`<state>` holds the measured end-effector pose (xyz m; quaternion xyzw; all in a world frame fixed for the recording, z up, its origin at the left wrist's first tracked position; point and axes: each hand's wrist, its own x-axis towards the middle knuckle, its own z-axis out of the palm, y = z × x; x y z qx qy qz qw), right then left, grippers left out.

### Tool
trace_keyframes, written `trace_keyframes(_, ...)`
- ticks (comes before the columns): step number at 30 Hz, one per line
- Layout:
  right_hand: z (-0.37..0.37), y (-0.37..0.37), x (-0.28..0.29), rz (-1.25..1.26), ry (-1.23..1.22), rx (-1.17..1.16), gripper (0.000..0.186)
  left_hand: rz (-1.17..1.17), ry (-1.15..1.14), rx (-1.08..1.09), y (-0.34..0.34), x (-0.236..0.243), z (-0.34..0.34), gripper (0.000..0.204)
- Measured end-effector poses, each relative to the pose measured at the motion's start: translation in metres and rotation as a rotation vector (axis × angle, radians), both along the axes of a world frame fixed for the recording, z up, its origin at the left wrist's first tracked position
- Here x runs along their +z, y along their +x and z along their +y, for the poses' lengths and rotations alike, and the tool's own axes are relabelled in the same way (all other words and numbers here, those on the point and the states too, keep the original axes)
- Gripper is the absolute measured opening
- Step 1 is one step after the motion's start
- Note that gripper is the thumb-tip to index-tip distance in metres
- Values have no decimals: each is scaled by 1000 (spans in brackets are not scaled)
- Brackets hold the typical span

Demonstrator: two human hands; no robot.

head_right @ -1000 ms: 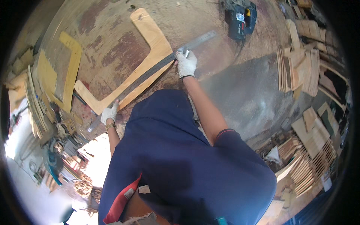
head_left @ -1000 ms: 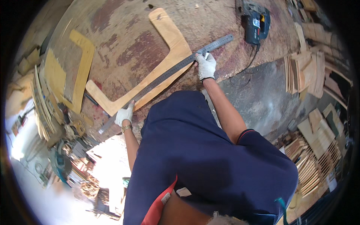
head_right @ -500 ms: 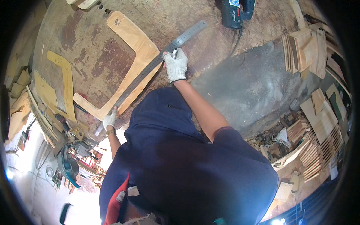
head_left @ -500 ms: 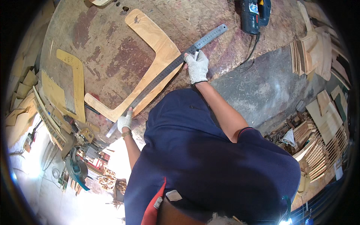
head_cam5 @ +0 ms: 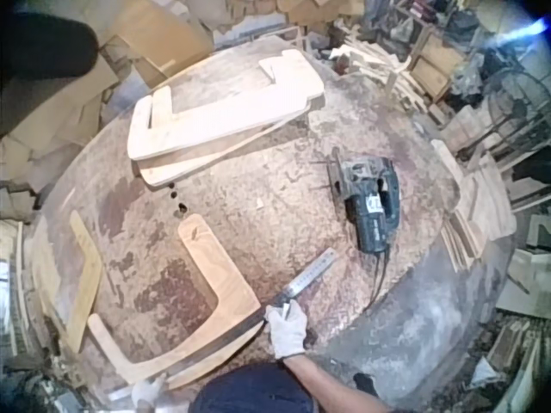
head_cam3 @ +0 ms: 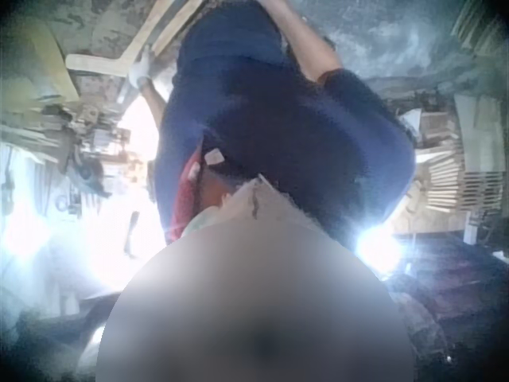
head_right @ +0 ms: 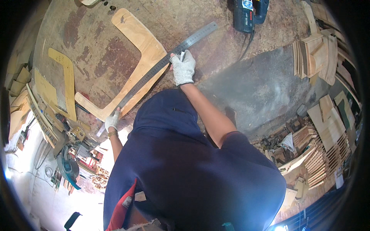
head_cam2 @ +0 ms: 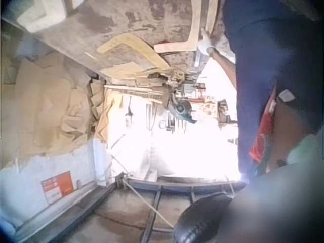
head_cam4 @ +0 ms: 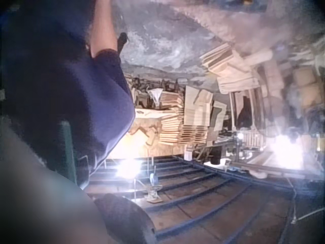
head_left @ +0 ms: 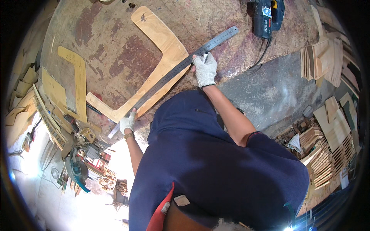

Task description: The person measures and marks a U-shaped wooden piece with a ruler and marker, then uses a handheld power sander to smooth its edges and surfaces. The person flips the piece to work on different sides and continues sanding until the clip ends.

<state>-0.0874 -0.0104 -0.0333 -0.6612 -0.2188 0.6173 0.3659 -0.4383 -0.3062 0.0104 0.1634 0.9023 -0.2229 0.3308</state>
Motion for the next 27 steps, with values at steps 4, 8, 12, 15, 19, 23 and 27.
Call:
trace_keyframes(4,-1,0,-2,5,3,6,22,-25,-110,6,1,1,5,91)
trace_keyframes(8,1,0,-2,8,19,2,21,-20,-108,-1,5,6,10,90)
trace_keyframes(12,1,2,1,-20,26,28,21,-10,18,4,6,5,5,100)
trace_keyframes(15,1,2,4,-32,-16,34,19,-24,21,36,3,1,0,105)
trace_keyframes(19,1,1,6,69,-26,-59,17,-8,32,46,2,-1,-2,108)
trace_keyframes(23,-5,10,-4,10,-8,35,25,22,4,11,10,4,5,112)
trace_keyframes(27,-17,28,-33,27,6,18,24,60,-1,32,23,16,13,112)
